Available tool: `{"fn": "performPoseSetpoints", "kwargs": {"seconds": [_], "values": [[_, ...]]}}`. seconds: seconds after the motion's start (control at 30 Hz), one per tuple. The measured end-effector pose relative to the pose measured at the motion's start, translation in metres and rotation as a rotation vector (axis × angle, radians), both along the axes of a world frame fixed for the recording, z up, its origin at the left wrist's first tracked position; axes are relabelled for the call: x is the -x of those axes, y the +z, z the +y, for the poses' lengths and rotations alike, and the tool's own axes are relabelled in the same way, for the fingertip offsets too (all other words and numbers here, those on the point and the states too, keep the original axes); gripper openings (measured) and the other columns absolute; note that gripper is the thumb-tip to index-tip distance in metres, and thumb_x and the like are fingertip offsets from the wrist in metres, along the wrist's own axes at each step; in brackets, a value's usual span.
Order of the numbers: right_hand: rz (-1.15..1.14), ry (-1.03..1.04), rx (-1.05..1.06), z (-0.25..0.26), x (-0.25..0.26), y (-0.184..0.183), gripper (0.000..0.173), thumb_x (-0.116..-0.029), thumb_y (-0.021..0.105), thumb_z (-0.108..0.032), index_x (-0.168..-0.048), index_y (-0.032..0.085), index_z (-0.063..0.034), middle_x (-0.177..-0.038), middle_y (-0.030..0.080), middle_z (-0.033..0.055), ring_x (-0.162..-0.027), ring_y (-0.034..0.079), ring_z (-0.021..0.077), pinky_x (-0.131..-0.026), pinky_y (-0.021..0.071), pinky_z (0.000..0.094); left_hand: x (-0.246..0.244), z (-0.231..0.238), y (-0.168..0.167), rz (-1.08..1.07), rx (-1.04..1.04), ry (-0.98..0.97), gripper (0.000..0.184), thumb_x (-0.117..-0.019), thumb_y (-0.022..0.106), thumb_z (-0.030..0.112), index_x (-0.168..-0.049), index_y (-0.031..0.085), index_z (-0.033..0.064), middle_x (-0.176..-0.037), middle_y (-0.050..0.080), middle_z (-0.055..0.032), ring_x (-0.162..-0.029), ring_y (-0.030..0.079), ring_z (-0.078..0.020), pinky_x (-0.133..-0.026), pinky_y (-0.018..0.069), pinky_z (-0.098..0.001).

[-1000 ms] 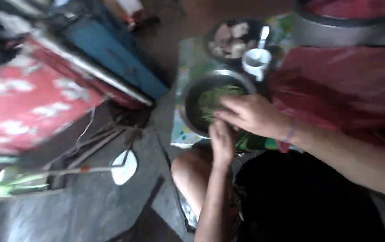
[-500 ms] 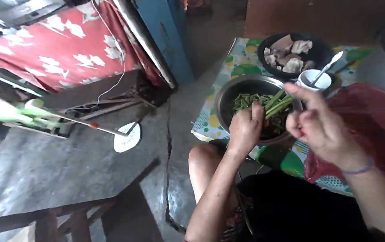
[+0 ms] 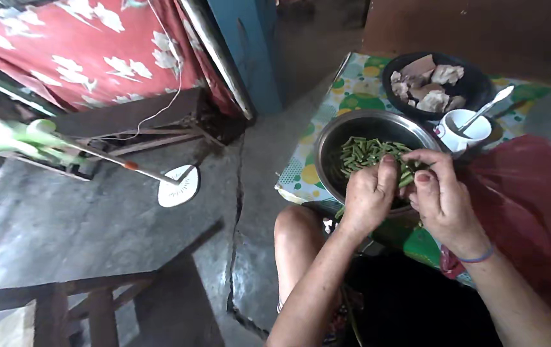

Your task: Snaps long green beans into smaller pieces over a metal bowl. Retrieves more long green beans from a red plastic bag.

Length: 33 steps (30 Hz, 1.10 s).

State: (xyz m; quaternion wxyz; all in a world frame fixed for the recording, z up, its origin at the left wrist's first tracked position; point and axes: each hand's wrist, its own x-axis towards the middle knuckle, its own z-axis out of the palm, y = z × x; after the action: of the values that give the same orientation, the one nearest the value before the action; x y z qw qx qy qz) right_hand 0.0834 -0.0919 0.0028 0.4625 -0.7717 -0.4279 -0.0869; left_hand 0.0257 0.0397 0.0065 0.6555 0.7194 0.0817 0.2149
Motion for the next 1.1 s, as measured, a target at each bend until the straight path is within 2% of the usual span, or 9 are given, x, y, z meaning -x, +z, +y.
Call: {"fn": "performPoseSetpoints", "kwargs": {"seconds": [0.2,0.3,0.37,0.43,0.5,0.7,0.83,0.97,1.1], "values": [[0.272,-0.001,-0.046,0.007,0.005,0.006,0.041,-0.112,0.032,-0.041,-0.121,0.05,-0.0053,-0.075,0.051,-0.011,-0.057,0.044,-0.0106,-0.053,0.0417,0.0094,0.0,-0.002,-0.006,-0.075,-0.088,0.024,0.046,-0.1061,0.034,0.016,-0.067,0.057,0.005,-0.055,0.047,0.0052,-0.052,0.047,-0.0015,-0.052,0.0413,-0.0223],[0.322,-0.079,0.029,0.006,-0.003,0.003,0.037,-0.1113,0.034,-0.031,-0.122,0.051,0.0,-0.084,0.053,-0.004,-0.066,0.051,-0.0074,-0.062,0.0468,0.0132,0.001,-0.007,-0.007,-0.116,-0.136,0.021,0.047,-0.1047,0.035,0.016,-0.065,0.057,0.0037,-0.055,0.049,0.003,-0.052,0.049,-0.0036,-0.053,0.0423,-0.0247],[0.379,-0.116,0.068,0.006,-0.008,0.001,0.039,-0.1113,0.033,-0.031,-0.129,0.05,-0.0007,-0.088,0.057,-0.0004,-0.063,0.052,-0.0033,-0.056,0.0469,0.0168,0.0,-0.005,-0.006,-0.048,-0.119,0.012,0.048,-0.1067,0.032,0.018,-0.07,0.06,0.0032,-0.057,0.049,0.0033,-0.053,0.048,-0.0042,-0.054,0.0425,-0.0252],[0.434,-0.124,0.094,0.002,-0.008,0.004,0.05,-0.111,0.03,-0.038,-0.149,0.044,-0.008,-0.1,0.063,0.0048,-0.064,0.054,0.0024,-0.053,0.0477,0.0227,-0.002,-0.001,-0.005,0.061,-0.089,0.013,0.047,-0.1104,0.029,0.022,-0.086,0.063,0.002,-0.061,0.048,0.0016,-0.054,0.048,-0.0073,-0.055,0.0434,-0.0274],[0.402,-0.107,0.039,0.003,-0.007,0.005,0.054,-0.1104,0.03,-0.042,-0.152,0.042,-0.0097,-0.084,0.059,-0.0005,-0.054,0.047,0.0003,-0.046,0.0424,0.0197,-0.003,0.0,-0.003,0.13,-0.065,0.015,0.042,-0.1117,0.028,0.023,-0.113,0.065,0.0028,-0.069,0.051,-0.0015,-0.057,0.049,-0.0106,-0.057,0.0456,-0.0303],[0.203,-0.098,-0.071,0.015,-0.003,0.003,0.026,-0.1051,0.055,-0.029,-0.105,0.061,-0.0045,-0.08,0.057,-0.008,-0.063,0.049,-0.0107,-0.057,0.0428,0.0089,-0.005,-0.007,-0.007,0.136,-0.036,-0.012,0.036,-0.1102,0.034,0.016,-0.14,0.049,0.0027,-0.075,0.057,-0.0054,-0.061,0.054,-0.0121,-0.061,0.0507,-0.0316],[0.386,-0.147,-0.152,0.013,-0.005,0.008,0.018,-0.1056,0.055,-0.025,-0.109,0.059,-0.0075,-0.07,0.05,-0.0107,-0.05,0.043,-0.0066,-0.047,0.0419,0.0123,0.001,0.006,0.001,0.241,0.134,-0.237,0.049,-0.1131,0.023,0.029,-0.113,0.061,-0.0018,-0.065,0.059,-0.0028,-0.054,0.057,-0.0084,-0.055,0.0524,-0.0254],[0.451,-0.133,-0.232,0.002,-0.016,0.019,0.011,-0.1056,0.053,-0.028,-0.108,0.058,-0.0185,-0.064,0.047,-0.0165,-0.046,0.039,-0.0068,-0.043,0.0374,0.0113,0.002,0.004,0.002,0.252,0.139,-0.269,0.054,-0.113,0.023,0.029,-0.082,0.061,0.0043,-0.06,0.048,0.0046,-0.051,0.043,-0.0019,-0.05,0.0387,-0.0199],[0.174,-0.112,-0.05,-0.017,-0.021,0.022,0.052,-0.1096,0.033,-0.048,-0.144,0.046,-0.0104,-0.071,0.048,-0.006,-0.053,0.043,0.001,-0.047,0.0406,0.0211,-0.003,0.003,0.0,0.342,-0.008,-0.097,0.057,-0.1128,0.025,0.028,-0.076,0.062,0.0067,-0.06,0.048,0.0034,-0.055,0.046,-0.0073,-0.056,0.0419,-0.0283]]}}
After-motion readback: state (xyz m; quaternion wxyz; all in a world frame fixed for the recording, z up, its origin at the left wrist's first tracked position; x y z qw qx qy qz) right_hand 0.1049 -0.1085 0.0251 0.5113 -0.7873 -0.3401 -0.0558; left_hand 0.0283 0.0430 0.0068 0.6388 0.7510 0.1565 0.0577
